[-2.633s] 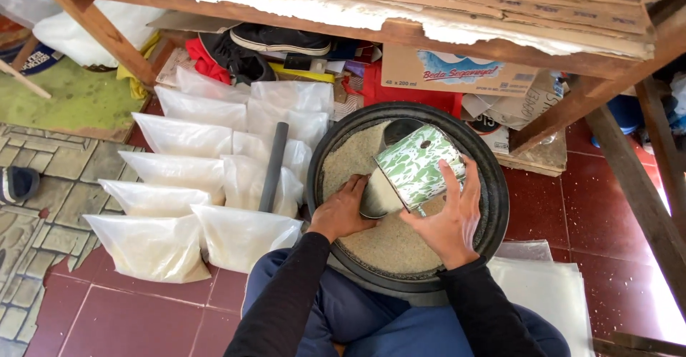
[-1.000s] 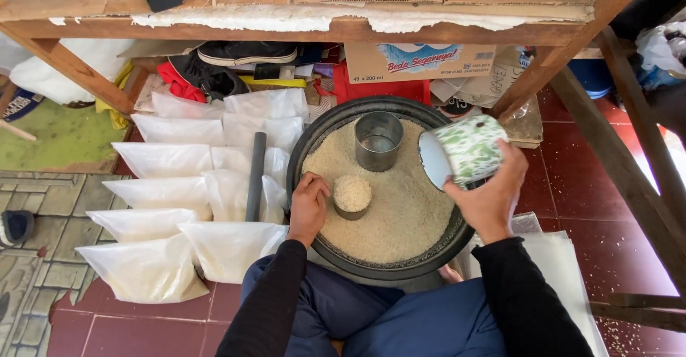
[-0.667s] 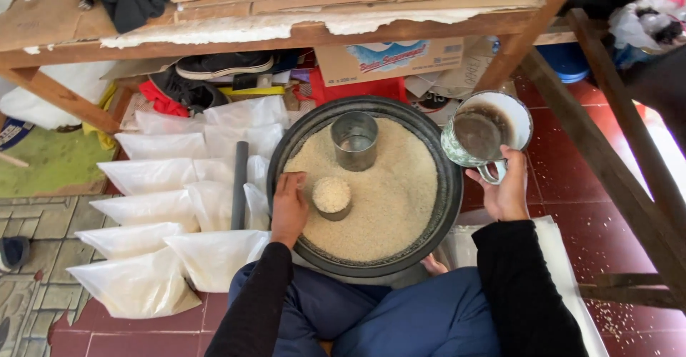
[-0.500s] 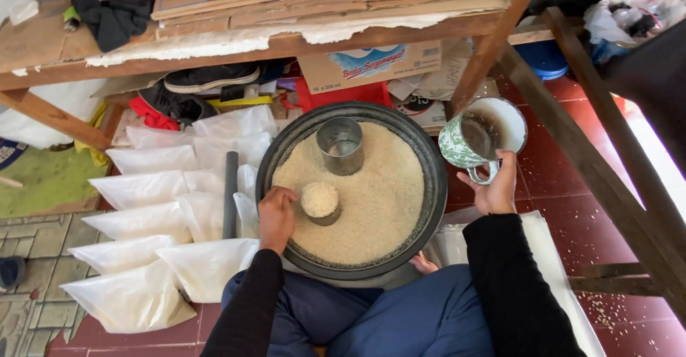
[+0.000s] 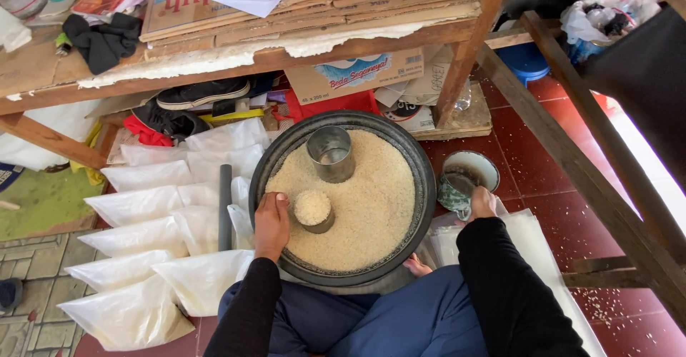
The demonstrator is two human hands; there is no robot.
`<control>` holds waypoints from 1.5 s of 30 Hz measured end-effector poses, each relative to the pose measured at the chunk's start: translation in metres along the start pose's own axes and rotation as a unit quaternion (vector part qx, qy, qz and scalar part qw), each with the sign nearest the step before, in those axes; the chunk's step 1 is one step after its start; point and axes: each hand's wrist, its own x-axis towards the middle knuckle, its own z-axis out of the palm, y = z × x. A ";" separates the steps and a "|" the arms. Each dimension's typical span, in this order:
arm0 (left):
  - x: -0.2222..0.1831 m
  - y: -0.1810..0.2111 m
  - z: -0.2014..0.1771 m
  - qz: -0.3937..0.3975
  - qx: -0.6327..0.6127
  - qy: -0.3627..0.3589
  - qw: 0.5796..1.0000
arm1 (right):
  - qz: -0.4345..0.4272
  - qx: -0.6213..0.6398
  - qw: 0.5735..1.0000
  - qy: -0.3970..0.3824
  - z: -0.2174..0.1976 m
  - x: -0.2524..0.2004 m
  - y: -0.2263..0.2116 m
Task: A person is sitting on the floor, scooping rice from a large black basin into small plastic bags using a metal cup, then setting the filled bags aside.
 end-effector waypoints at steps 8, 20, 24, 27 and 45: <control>0.002 0.012 -0.002 -0.030 -0.016 -0.018 0.999 | -0.180 -0.275 0.935 0.137 0.010 -0.007 -0.006; 0.001 0.007 -0.001 -0.011 -0.050 0.001 0.999 | -0.524 -0.544 0.645 -0.115 0.090 -0.203 -0.009; -0.002 0.014 -0.003 -0.035 -0.102 0.043 0.993 | -0.517 -0.591 0.617 -0.052 0.087 -0.169 0.001; 0.007 0.013 -0.015 -0.109 -0.182 0.148 0.966 | -0.542 -0.582 0.605 -0.049 0.088 -0.169 0.002; 0.012 -0.205 -0.026 -0.317 0.186 -0.070 0.927 | -0.519 -0.578 0.625 -0.083 0.089 -0.204 -0.012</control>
